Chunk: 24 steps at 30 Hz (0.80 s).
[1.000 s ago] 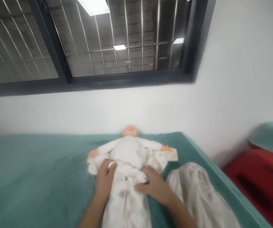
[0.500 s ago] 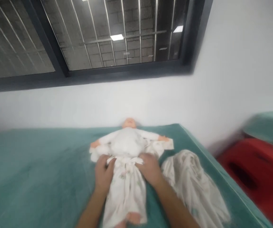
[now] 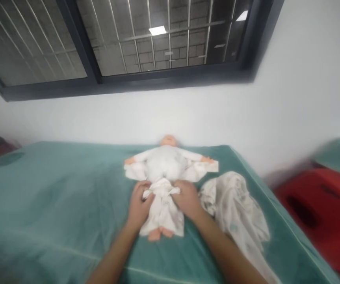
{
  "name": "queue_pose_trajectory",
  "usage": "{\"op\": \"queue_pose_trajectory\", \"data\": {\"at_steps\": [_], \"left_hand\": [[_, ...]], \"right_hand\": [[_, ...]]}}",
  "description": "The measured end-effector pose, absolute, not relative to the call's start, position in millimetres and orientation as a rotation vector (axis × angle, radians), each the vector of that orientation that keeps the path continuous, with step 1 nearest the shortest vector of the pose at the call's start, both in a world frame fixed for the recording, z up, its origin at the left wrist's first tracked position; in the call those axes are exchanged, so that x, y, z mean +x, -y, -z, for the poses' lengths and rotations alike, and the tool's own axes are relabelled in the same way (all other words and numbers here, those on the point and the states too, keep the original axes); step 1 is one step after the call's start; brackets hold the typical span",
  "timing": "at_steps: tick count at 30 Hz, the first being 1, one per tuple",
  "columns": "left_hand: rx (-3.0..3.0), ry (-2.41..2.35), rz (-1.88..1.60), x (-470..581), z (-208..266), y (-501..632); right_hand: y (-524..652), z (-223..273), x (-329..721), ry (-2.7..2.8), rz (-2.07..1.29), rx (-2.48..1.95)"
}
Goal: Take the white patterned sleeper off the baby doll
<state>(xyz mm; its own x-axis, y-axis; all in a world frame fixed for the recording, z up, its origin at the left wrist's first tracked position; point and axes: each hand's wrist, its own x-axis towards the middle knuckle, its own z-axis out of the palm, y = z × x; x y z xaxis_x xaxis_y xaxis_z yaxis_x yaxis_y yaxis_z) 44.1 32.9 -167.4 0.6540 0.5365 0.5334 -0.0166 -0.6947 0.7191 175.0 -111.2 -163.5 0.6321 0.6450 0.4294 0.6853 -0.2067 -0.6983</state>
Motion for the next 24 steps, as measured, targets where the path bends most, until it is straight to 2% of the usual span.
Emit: {"op": "queue_pose_trajectory", "data": {"at_steps": [6,10,15,18,24], "left_hand": [[2.138,-0.452,-0.881,47.6,166.7,-37.5],[2.162,-0.375,-0.648,29.3,151.8,-35.7],[2.195,-0.253,-0.285,-19.7,138.0,-19.5],[2.316,-0.258,-0.247,-38.0,138.8,-8.8],[2.492,-0.269,-0.187,-40.0,128.6,-0.5]], "right_hand": [[147.6,126.2,139.0,1.301,-0.348,-2.021],[163.6,108.4,122.7,1.425,-0.479,-2.078],[162.7,119.1,107.7,1.484,-0.298,-2.168],[158.2,126.6,103.0,1.504,-0.156,-2.175],[160.3,112.8,99.4,1.484,-0.291,-2.305]]}}
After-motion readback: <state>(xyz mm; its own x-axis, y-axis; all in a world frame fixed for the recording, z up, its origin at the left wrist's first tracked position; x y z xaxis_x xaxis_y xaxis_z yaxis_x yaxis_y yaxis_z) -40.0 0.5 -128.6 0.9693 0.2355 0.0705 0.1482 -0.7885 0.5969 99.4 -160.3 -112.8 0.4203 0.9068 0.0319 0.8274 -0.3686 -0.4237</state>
